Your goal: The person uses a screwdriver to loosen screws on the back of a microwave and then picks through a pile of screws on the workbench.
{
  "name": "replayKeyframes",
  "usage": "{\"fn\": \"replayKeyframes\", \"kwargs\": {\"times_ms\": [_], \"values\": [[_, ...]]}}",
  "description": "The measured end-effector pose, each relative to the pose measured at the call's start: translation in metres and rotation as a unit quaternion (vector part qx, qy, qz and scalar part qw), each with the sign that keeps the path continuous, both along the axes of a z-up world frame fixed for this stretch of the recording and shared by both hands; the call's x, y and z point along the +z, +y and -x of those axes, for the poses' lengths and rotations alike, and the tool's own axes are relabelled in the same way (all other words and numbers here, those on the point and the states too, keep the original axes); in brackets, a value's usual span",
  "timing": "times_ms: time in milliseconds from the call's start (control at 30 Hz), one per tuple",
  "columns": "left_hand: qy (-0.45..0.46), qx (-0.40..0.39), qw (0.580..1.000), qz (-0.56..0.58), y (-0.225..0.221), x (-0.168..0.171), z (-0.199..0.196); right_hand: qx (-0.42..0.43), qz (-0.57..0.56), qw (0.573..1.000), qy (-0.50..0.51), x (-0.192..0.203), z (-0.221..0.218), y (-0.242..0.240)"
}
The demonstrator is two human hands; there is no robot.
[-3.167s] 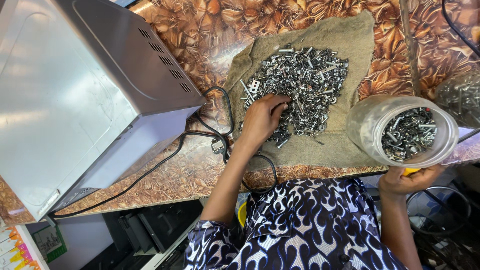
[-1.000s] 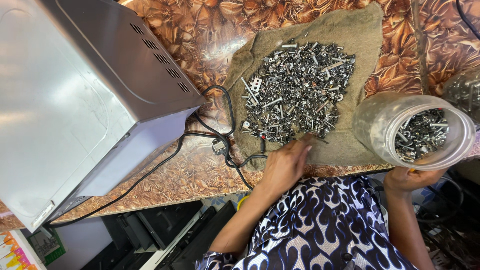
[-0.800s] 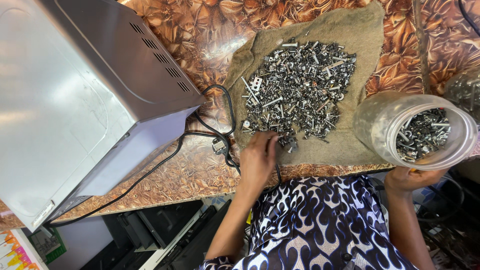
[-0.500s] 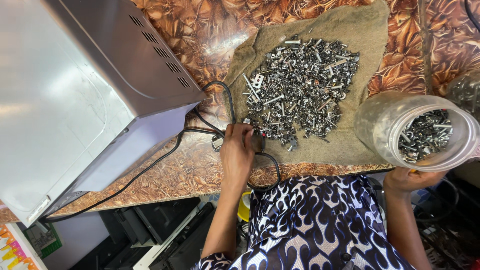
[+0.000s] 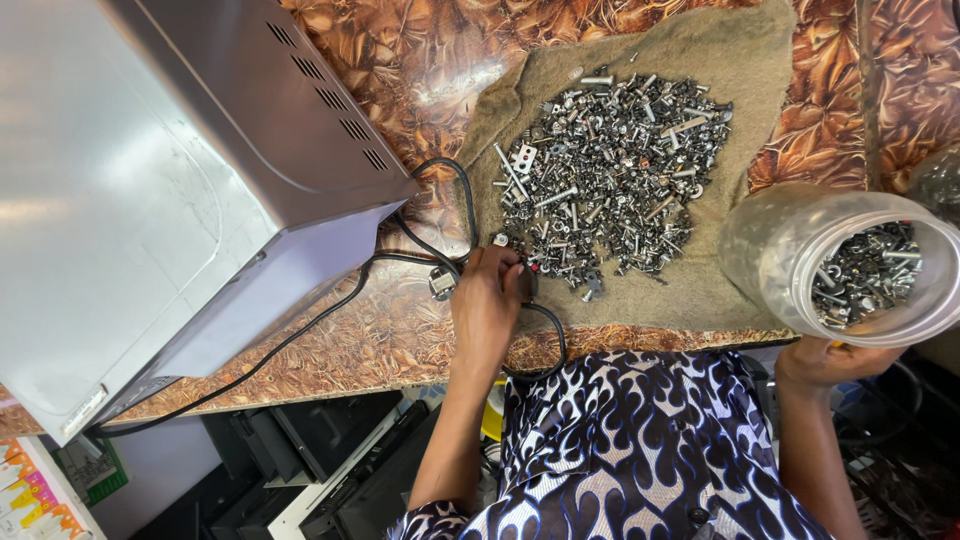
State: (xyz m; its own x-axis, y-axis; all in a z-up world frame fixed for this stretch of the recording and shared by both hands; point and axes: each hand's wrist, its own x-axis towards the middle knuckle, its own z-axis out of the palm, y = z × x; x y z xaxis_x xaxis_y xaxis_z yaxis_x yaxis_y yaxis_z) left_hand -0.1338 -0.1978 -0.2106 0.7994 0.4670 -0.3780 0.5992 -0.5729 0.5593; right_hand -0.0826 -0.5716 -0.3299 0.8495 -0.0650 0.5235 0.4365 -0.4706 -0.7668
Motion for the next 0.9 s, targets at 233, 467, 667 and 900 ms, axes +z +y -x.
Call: {"fn": "replayKeyframes", "kwargs": {"times_ms": [233, 467, 667, 900], "values": [[-0.025, 0.004, 1.000, -0.017, 0.001, 0.000, 0.001, 0.005, -0.003, 1.000, 0.002, -0.004, 0.002, -0.003], [-0.046, 0.004, 0.999, -0.001, -0.013, -0.014, 0.002, 0.007, -0.003, 1.000, 0.003, -0.006, 0.003, -0.003], [-0.053, -0.053, 0.997, 0.029, -0.029, 0.002, -0.009, 0.007, -0.008, 1.000, -0.005, -0.007, 0.005, -0.004], [-0.096, -0.003, 0.995, 0.005, -0.015, 0.001, -0.037, 0.000, -0.014, 1.000, -0.015, -0.007, 0.005, -0.004]]}}
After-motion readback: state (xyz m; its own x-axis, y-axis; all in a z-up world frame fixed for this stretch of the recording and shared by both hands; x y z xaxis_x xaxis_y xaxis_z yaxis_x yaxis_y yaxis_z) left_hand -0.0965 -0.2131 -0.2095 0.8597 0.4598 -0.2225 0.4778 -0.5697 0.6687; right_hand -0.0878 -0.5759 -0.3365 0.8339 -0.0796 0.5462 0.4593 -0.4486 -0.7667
